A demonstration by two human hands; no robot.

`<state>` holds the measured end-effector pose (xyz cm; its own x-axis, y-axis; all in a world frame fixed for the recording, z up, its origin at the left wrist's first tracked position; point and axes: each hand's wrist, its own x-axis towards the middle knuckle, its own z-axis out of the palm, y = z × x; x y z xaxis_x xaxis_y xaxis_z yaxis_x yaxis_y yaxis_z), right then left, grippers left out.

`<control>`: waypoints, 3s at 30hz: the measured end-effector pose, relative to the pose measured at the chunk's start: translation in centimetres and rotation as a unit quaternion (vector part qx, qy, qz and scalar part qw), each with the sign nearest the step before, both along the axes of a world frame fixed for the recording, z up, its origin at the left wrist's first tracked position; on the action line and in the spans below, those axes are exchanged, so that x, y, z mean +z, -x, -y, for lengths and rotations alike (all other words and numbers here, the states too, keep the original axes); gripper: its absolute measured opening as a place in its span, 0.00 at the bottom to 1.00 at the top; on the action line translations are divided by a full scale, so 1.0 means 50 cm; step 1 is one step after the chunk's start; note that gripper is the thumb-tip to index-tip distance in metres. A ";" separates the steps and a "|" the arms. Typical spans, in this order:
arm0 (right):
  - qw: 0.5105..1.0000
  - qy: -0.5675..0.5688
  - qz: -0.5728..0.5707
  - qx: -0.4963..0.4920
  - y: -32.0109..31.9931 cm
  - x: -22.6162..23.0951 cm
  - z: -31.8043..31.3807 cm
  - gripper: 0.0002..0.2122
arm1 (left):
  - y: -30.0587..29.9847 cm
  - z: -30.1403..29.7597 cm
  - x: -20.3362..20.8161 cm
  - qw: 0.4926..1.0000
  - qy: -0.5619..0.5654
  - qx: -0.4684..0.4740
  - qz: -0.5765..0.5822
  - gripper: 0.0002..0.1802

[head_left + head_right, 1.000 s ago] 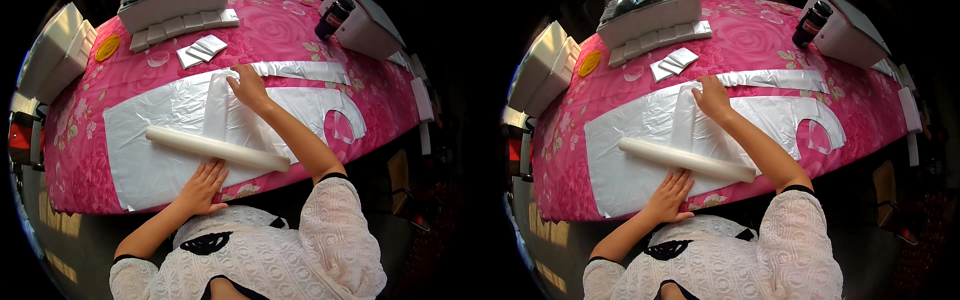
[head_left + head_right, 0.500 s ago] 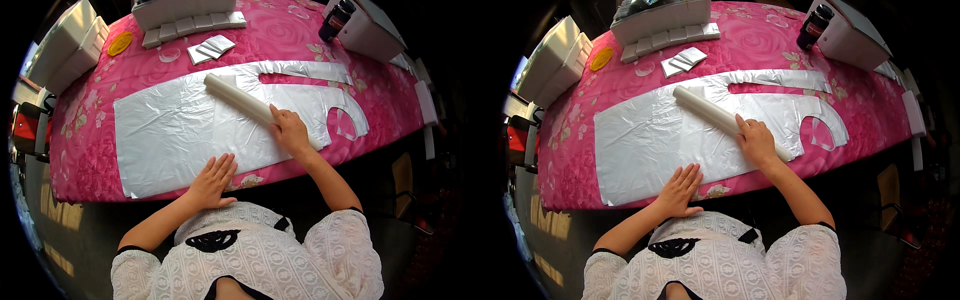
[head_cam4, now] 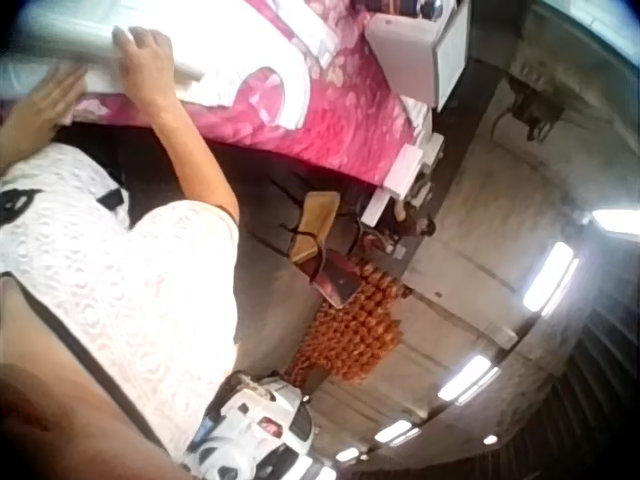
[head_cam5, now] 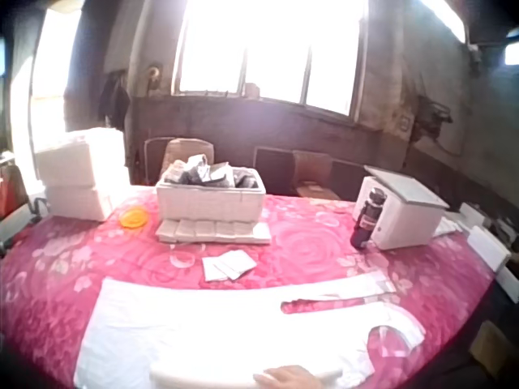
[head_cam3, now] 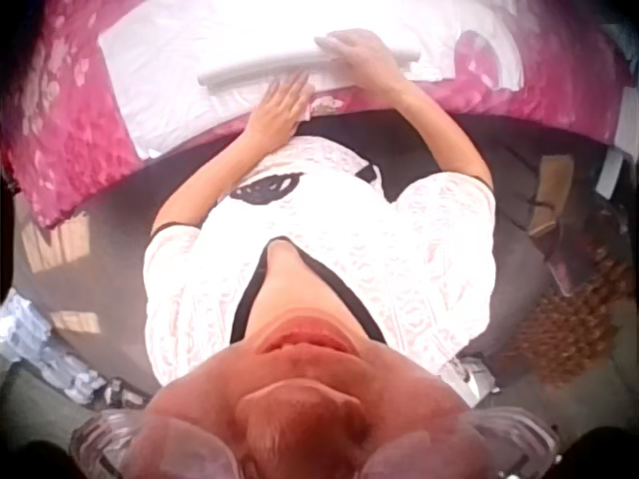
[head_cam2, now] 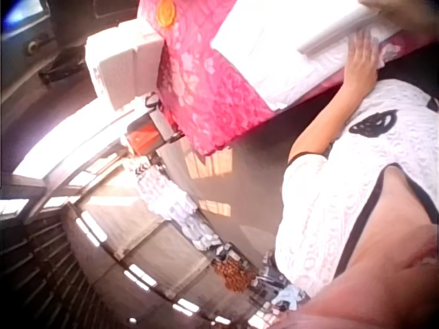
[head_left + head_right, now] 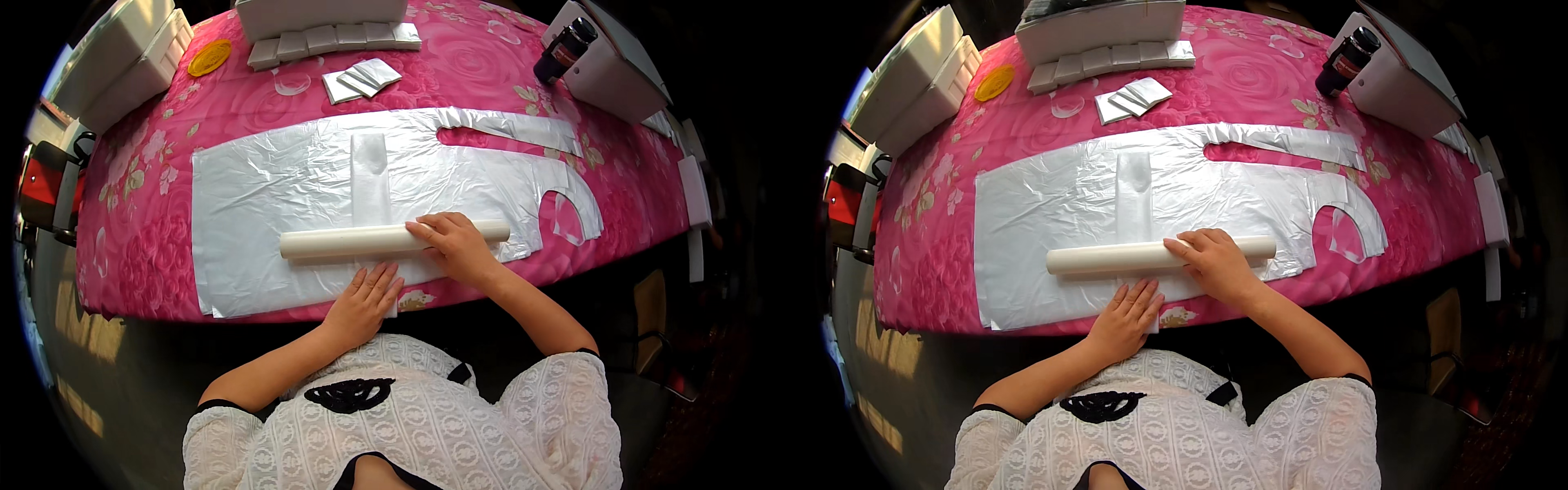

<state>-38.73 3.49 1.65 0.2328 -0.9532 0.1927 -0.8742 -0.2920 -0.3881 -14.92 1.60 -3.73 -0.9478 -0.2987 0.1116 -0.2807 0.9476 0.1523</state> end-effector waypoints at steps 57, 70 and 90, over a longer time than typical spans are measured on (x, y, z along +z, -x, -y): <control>0.994 0.048 0.096 0.032 -0.064 -0.053 0.059 0.13 | -0.006 0.155 0.056 0.966 -0.143 0.055 -0.207 0.22; 0.865 -0.363 0.285 -0.198 -0.054 -0.011 0.179 0.14 | 0.023 0.142 0.051 0.959 -0.169 0.147 -0.172 0.33; 0.989 0.106 -0.099 0.002 -0.071 -0.034 0.112 0.24 | 0.039 0.112 0.027 0.981 -0.109 0.159 -0.022 0.52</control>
<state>-35.18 -2.11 -0.04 0.2894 -0.8952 0.3390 -0.9257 -0.3518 -0.1387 -16.88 -4.02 -2.37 -0.7982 -0.6002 0.0510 -0.5459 0.7566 0.3600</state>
